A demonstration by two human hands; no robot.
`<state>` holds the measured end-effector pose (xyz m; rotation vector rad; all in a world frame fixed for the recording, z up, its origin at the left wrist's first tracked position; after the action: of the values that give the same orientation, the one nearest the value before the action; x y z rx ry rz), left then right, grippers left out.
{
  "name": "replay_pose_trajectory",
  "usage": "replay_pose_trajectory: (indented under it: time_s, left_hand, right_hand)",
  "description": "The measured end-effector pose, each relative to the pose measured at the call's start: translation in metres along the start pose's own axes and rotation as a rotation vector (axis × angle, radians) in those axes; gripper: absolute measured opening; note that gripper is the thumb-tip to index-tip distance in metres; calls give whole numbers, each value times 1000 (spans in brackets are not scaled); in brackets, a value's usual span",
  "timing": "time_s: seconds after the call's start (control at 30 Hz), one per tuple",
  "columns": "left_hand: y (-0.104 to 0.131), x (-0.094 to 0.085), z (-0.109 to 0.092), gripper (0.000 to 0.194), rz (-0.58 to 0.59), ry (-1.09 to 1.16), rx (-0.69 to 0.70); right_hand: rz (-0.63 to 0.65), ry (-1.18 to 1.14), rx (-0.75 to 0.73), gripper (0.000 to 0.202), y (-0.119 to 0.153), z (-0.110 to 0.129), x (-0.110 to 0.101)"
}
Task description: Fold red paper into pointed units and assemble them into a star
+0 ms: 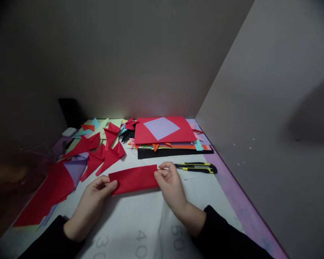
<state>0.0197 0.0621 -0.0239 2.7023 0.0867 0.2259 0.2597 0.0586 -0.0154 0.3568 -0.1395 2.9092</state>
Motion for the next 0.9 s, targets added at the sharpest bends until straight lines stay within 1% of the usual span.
replay_pose_trajectory:
  time_s: [0.2,0.33,0.43,0.53,0.63,0.73,0.83,0.9]
  left_hand:
    - [3,1,-5,33,-18,-54,10]
    - [4,2,-8,36,-13,-66,-10]
    - [4,3,-9,37,24,-61,-57]
    - [3,3,-8,37,106,-64,-145]
    - [0,0,-9,36,184,-111,-202]
    - [-4,-9,-11,35,213,-226,-218]
    - [-7,-14,-14,34,225,-348,-204]
    - [-6,-15,-16,32,224,-398,-193]
  right_hand:
    - [10,21,3,34,0,3,2]
    - [24,43,1,33,0,3,3]
    - [26,52,-7,31,0,2,2]
    - [38,64,-13,27,-1,1,2]
    - [97,118,6,22,-4,-3,2]
    - [194,225,27,18,-6,-7,3]
    - [247,339,-12,15,-7,-6,4]
    - [264,380,-51,14,-7,-4,5]
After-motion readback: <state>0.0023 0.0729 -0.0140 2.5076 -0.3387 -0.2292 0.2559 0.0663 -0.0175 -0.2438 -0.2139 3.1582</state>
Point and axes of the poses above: each hand's wrist, its own y-axis away from the middle knuckle, its own x-axis out of the palm, z = x × y, the point moved 7 cm from there along -y, towards the middle knuckle, and after that the axes turned 8 degrees about -x, right-handed, at the moved point
